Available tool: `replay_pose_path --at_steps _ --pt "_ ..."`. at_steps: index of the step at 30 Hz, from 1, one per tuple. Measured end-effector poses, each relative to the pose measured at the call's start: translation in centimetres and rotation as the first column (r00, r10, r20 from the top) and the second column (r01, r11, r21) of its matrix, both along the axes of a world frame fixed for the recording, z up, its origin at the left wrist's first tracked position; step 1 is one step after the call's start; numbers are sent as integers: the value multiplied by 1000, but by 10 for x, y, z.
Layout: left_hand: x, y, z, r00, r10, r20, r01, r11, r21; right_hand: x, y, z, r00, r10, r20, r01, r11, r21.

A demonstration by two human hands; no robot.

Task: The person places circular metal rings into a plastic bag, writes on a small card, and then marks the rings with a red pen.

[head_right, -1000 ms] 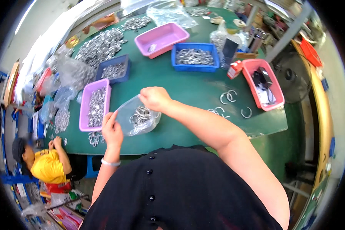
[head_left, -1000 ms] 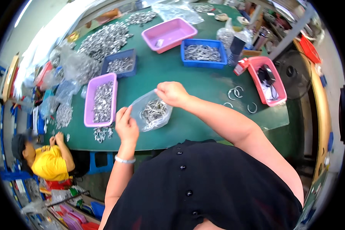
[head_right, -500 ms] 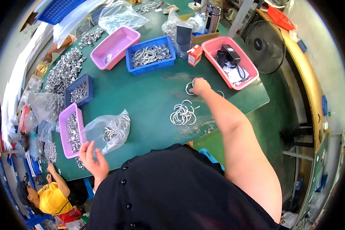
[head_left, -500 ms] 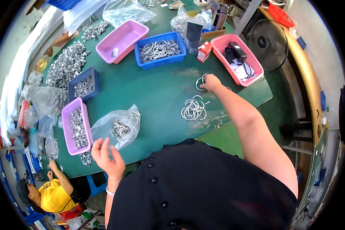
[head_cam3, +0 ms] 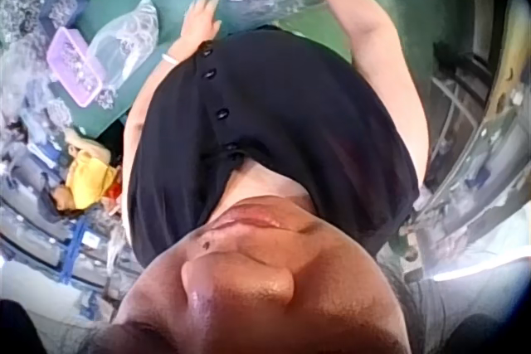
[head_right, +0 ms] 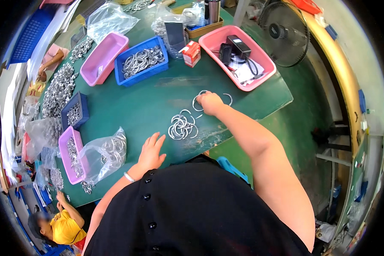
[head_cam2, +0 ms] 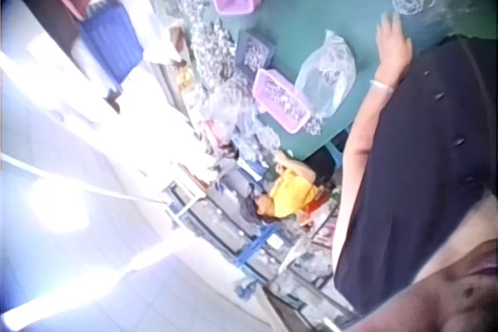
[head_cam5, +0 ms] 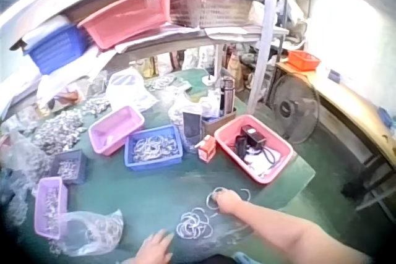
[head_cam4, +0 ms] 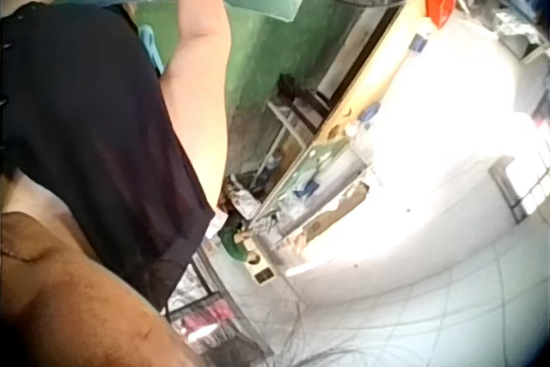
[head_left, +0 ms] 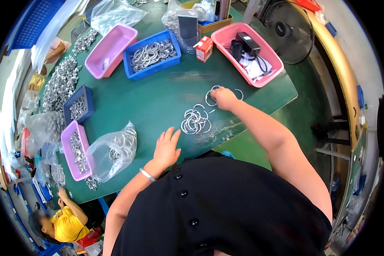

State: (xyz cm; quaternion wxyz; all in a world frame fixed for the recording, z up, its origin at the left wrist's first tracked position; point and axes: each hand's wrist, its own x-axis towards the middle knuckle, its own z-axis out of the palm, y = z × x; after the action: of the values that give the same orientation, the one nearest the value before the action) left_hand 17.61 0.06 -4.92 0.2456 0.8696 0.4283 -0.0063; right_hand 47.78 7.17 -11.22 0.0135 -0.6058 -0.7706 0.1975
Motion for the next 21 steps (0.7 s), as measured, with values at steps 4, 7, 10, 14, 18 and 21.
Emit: replay_pose_path --at_steps 4,7,10,14,18,21 --pt "45 14 1 991 -68 -113 64 997 -35 32 -31 7 980 -81 -183 128 956 262" --pt "69 26 -11 990 20 -142 -36 993 -113 47 -48 5 872 -383 -305 449 874 186" --pt "88 33 -16 984 152 -90 -165 975 -151 62 -59 4 827 -502 -253 548 820 164" --pt "105 52 -10 975 -2 -221 -28 991 -134 68 -60 6 952 -294 -91 307 906 292" --pt "107 44 -19 953 -107 -283 75 990 -119 63 -68 12 972 -237 13 220 922 319" --pt "107 47 -26 974 -35 -223 8 993 -118 58 -61 10 971 -237 17 217 916 336"
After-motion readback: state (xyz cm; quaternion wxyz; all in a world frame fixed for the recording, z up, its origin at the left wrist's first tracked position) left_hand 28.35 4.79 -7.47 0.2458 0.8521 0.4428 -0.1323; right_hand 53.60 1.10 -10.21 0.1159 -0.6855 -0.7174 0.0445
